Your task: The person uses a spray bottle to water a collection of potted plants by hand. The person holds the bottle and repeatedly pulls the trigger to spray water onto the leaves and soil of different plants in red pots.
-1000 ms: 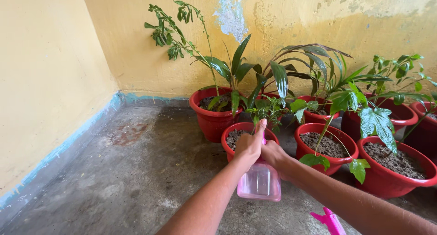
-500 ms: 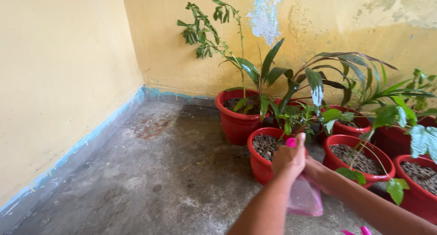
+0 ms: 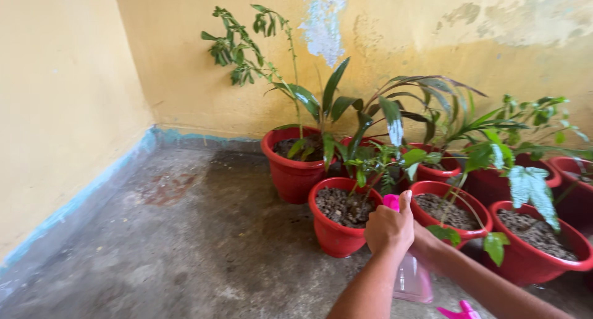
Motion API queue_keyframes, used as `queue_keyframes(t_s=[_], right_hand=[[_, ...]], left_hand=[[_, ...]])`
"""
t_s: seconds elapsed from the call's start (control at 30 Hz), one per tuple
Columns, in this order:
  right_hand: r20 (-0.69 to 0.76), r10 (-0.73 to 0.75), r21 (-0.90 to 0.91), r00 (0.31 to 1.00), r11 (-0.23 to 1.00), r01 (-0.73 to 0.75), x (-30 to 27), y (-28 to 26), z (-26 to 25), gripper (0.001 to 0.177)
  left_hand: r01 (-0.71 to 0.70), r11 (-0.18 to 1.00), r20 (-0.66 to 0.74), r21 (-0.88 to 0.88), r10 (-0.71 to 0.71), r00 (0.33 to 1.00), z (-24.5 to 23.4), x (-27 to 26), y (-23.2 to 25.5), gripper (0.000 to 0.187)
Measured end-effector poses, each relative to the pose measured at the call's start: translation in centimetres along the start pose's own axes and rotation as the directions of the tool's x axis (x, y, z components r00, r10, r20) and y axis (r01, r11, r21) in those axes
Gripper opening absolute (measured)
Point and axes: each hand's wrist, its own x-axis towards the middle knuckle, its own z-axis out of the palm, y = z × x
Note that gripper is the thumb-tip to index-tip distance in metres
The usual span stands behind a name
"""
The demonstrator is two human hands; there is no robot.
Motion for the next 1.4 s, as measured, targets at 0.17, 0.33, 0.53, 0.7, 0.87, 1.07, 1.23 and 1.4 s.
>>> queue_keyframes(t_s=[0.17,0.33,0.53,0.7,0.87,1.07,1.23,1.4], right_hand=[[-0.088,0.114,0.044,0.990,0.993,-0.110,-2.6,0.7,-1.8,0.048],[-0.185,0.141,0.036,0.973,0.990,-0.137,-6.1,-0.8,-5.4,0.042],[-0.260,0.050,-0.114,0.964,0.990,-0.082,-11.7,-1.1,-12.7,0.039],[-0.281,-0.083,-0.239,0.956,0.971,0.014,-12.0,2.4,-20.2,0.044],[-0.343,-0.004,-0.256,0.939,0.963,-0.090,-12.0,2.8,-19.9,0.043],[-0.275,-0.201,-0.601,0.940,0.799,-0.005,-9.9,1.2,-18.9,0.040],[-0.275,-0.209,-0.562,0.939,0.827,0.020,-9.1,1.2,-18.8,0.038],[-0.294,0.118,-0.052,0.949,0.989,-0.139,-11.4,0.1,-17.3,0.041]], left_hand=[[-0.070,0.995,0.097,0.077,0.062,0.993,1.9,-0.8,1.5,0.087],[-0.126,0.988,0.178,0.083,0.110,0.978,4.1,-1.5,4.4,0.090],[-0.421,0.907,0.336,-0.004,0.397,0.854,10.9,-0.8,7.3,0.103],[-0.450,0.892,0.390,-0.054,0.433,0.813,15.0,-3.0,9.0,0.097],[-0.355,0.935,0.328,0.026,0.327,0.886,14.0,-5.7,10.8,0.087],[-0.303,0.942,0.149,0.145,0.282,0.948,12.1,-6.6,11.0,0.082],[-0.268,0.956,0.089,0.118,0.259,0.962,12.6,-6.1,11.4,0.077],[-0.245,0.964,0.101,0.103,0.235,0.967,13.3,-6.5,11.5,0.074]])
